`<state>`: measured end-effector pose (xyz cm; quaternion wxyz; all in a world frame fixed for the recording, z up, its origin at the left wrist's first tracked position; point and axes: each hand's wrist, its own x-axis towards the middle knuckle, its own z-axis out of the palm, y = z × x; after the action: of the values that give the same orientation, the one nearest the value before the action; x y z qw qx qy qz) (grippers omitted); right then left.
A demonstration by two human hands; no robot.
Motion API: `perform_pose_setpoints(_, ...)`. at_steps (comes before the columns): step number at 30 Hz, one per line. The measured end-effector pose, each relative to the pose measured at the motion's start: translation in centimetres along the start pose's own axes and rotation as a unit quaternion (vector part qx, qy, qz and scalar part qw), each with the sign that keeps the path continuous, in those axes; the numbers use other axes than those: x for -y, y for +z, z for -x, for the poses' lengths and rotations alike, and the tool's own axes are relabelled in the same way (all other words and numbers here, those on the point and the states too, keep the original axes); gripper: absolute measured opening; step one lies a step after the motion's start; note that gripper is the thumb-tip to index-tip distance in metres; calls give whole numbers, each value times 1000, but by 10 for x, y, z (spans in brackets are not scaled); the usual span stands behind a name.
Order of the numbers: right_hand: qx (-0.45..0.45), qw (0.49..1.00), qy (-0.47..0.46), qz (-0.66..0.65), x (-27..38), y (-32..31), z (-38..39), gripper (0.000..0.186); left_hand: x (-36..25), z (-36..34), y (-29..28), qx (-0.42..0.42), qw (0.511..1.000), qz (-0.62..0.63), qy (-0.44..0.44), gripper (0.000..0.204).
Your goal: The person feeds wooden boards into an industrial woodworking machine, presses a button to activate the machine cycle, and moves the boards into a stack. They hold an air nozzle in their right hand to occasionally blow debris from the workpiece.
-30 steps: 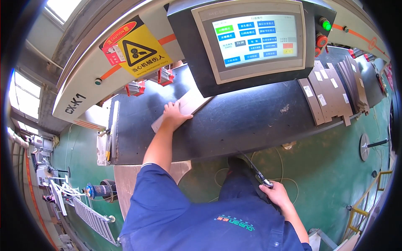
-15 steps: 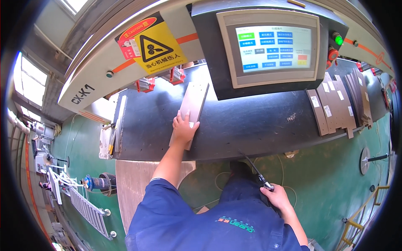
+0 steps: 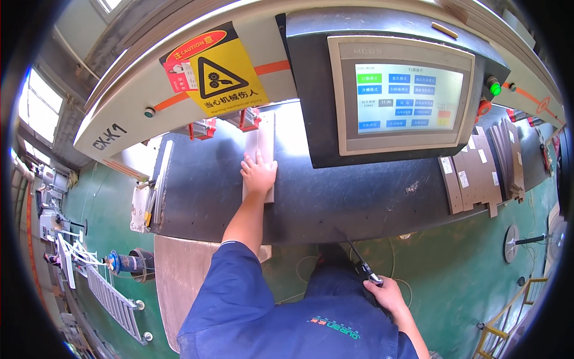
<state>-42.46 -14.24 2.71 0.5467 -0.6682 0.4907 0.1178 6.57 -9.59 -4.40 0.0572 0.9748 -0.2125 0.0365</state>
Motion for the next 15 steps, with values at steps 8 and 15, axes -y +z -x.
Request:
perform_pose_setpoints(8,-8,1000,22,-1,0,3,-15,41,-8,-38,-7,72,997,6,-9,79)
perform_pose_setpoints(15,4,999,33,0,12,5,-19,39,-12,-44,-10,85,996,2,-14,78)
